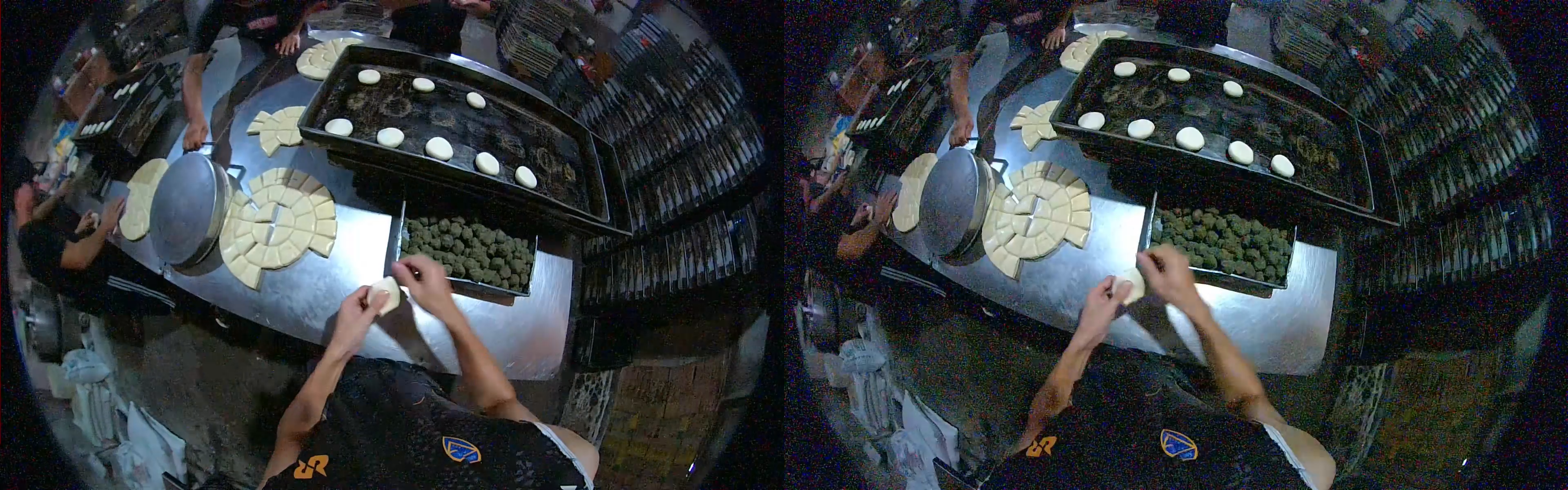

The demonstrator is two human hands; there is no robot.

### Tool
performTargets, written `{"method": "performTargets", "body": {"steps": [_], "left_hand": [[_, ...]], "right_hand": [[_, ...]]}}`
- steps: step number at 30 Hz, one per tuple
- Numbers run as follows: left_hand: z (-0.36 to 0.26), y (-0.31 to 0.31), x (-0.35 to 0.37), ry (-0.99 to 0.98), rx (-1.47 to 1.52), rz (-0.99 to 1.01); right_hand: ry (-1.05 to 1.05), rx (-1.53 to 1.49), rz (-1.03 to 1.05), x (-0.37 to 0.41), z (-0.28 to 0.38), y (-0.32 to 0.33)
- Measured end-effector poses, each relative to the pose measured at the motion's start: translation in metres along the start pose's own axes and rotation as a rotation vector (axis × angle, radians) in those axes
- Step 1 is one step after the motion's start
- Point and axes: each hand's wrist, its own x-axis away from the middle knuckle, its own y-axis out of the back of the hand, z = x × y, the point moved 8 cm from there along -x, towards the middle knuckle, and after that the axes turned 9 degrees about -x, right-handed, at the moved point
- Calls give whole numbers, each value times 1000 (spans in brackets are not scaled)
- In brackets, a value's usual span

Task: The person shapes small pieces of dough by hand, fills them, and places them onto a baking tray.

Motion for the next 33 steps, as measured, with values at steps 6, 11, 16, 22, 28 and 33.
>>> {"method": "performTargets", "body": {"steps": [6, 11, 16, 22, 28, 33], "left_hand": [[-5, 19, -2, 77, 243, -14], [4, 8, -3, 152, 311, 60], [19, 2, 1, 238, 392, 120], [13, 8, 3, 213, 297, 40], [4, 27, 9, 213, 496, 47], [-2, 14, 10, 149, 373, 132]], "right_hand": [[19, 795, 360, -8, -16, 81], [-19, 693, 460, -7, -37, 84], [-285, 95, 271, -5, -9, 65], [240, 266, 273, 31, 43, -27], [44, 33, 490, 23, 31, -25], [180, -52, 516, 18, 28, -37]]}}
